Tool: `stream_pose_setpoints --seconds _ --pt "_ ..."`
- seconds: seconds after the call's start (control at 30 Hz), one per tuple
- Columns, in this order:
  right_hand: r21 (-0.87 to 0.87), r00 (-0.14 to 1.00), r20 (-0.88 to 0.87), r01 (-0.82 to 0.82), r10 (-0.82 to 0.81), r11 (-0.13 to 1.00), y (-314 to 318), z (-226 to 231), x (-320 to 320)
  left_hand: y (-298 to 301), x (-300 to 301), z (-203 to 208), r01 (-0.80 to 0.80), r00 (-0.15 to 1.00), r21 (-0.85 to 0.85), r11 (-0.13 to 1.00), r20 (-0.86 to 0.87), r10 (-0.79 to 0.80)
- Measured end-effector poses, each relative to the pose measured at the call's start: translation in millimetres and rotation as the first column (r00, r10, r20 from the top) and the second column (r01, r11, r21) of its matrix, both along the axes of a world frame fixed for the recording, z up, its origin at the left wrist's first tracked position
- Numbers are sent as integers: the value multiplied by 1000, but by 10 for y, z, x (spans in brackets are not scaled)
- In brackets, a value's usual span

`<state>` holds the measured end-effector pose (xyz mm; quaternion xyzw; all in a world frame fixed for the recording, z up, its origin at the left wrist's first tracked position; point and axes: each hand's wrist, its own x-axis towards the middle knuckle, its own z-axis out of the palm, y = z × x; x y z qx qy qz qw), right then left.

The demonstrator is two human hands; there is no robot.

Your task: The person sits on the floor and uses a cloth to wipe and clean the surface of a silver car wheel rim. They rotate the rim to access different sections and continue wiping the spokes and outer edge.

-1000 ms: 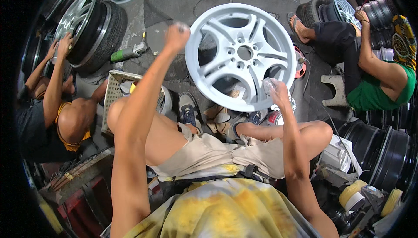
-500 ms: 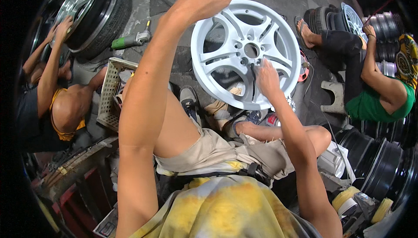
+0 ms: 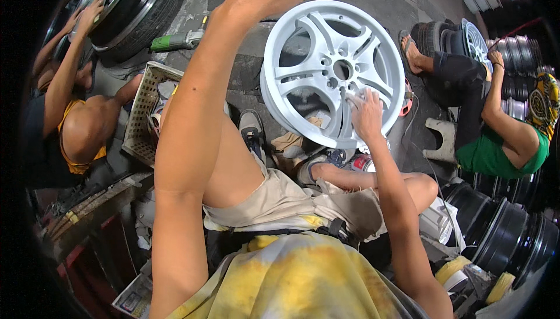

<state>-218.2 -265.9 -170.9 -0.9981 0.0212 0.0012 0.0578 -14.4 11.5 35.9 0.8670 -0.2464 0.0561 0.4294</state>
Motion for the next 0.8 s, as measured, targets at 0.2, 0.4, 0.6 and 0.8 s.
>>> stream_pose_setpoints --seconds 0.2,0.4,0.6,0.8 --pt "441 997 -9 -67 80 895 -158 -90 279 50 15 -63 28 998 -14 999 51 -28" --pt "-18 963 207 -174 173 985 -6 -347 328 -54 67 -82 45 998 -21 999 34 -45" --pt "8 953 -163 -258 256 966 -219 70 236 56 64 -37 13 1000 12 1000 24 -14" --pt "202 971 44 -240 236 949 -227 486 328 160 58 -68 8 994 26 1000 107 -10"
